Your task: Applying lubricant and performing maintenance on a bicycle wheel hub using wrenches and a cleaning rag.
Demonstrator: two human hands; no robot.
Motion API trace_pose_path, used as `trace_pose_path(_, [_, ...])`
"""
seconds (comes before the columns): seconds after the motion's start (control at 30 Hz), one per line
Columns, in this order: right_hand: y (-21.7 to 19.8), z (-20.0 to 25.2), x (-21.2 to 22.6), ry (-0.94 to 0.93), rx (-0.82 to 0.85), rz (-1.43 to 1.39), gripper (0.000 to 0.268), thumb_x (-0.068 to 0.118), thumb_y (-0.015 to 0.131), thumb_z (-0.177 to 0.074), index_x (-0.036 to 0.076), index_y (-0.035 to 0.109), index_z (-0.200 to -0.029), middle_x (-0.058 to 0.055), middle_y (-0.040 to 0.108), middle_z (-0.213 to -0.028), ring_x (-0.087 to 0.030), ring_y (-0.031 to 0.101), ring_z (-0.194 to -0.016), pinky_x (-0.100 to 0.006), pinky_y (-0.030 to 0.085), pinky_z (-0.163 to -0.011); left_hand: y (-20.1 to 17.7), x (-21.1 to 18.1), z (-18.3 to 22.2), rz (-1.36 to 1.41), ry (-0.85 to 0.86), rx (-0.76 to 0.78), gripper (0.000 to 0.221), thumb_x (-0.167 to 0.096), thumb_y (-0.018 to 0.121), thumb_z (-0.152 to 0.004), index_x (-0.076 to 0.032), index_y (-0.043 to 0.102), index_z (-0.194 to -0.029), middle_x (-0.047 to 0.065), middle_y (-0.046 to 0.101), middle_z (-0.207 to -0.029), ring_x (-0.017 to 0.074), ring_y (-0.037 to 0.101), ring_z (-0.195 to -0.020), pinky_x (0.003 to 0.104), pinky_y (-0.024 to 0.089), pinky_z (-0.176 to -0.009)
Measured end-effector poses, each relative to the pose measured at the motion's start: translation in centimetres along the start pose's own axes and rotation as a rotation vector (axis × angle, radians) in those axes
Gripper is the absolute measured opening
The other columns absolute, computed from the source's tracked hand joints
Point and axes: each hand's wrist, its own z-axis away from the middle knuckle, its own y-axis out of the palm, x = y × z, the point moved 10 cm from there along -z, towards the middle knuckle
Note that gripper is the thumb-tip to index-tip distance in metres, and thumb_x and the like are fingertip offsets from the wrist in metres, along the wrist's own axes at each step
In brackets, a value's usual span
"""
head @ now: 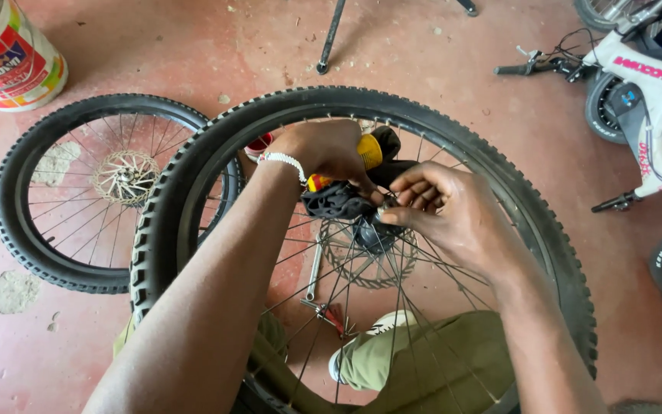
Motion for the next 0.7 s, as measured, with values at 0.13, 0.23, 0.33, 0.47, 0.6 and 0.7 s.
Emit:
trace_pose_path(0.13, [0.3,0.0,-0.3,-0.026,-0.047,0.0,0.028,0.017,0.083,-0.067,0.002,0.069,-0.085,-0.008,0.063,-0.069,-0.014,0.058,-0.064,-0.025,0.049,-0.057,-0.2,0.4,-0.4,-0.013,-0.01,-0.031,0.062,-0.043,0.083,-0.059,-0.01,0.064,-0.107,0.007,0.068,-0.098,0.0246,0.064,-0.096,0.035,0.049,-0.084])
trace_pose_path(0.23, [0.1,0.3,0.8,-0.101,-0.066,0.051,0.023,0.017,0.083,-0.067,0.005,0.07,-0.082,-0.008,0.064,-0.07,-0.015,0.061,-0.064,-0.026,0.05,-0.058,-0.2,0.0,0.4,0.0,-0.006,-0.018,0.06,-0.043,0.082,-0.061,-0.008,0.065,-0.107,0.007,0.068,-0.098,0.025,0.065,-0.096,0.035,0.049,-0.084])
trace_pose_path(0.33, [0.0,0.8,1.0,-0.124,-0.055,0.082,0.021,0.015,0.082,-0.068,0.008,0.072,-0.085,-0.008,0.066,-0.074,-0.017,0.063,-0.067,-0.027,0.051,-0.061,-0.2,0.0,1.1,-0.007,0.011,0.0,0.061,-0.042,0.081,-0.062,-0.006,0.064,-0.108,0.008,0.067,-0.101,0.0252,0.063,-0.099,0.036,0.048,-0.086])
trace_pose_path(0.47, [0.6,0.8,-0.4,-0.047,0.011,0.129,0.021,0.01,0.079,-0.072,0.006,0.072,-0.091,-0.009,0.068,-0.078,-0.017,0.064,-0.071,-0.028,0.051,-0.065,-0.2,-0.4,2.4,0.012,0.01,-0.047,0.059,-0.041,0.082,-0.064,-0.006,0.064,-0.108,0.009,0.067,-0.103,0.0247,0.063,-0.101,0.036,0.048,-0.086])
trace_pose_path(0.6, [0.4,1.4,1.8,0.157,0.049,0.194,0.025,0.022,0.076,-0.077,0.005,0.072,-0.095,-0.012,0.069,-0.083,-0.022,0.064,-0.076,-0.032,0.051,-0.067,0.1,0.6,1.7,0.061,0.006,-0.113,0.051,-0.033,0.078,-0.064,-0.009,0.065,-0.107,0.007,0.068,-0.099,0.0254,0.064,-0.097,0.037,0.048,-0.085])
trace_pose_path(0.7, [1.0,0.9,-0.7,0.331,0.047,0.392,0.032,0.037,0.077,-0.073,0.008,0.071,-0.086,-0.013,0.069,-0.082,-0.03,0.067,-0.082,-0.038,0.052,-0.068,0.0,0.5,2.1,0.096,0.024,-0.112,0.05,-0.03,0.075,-0.066,-0.008,0.064,-0.109,0.01,0.067,-0.103,0.0266,0.063,-0.102,0.038,0.048,-0.087])
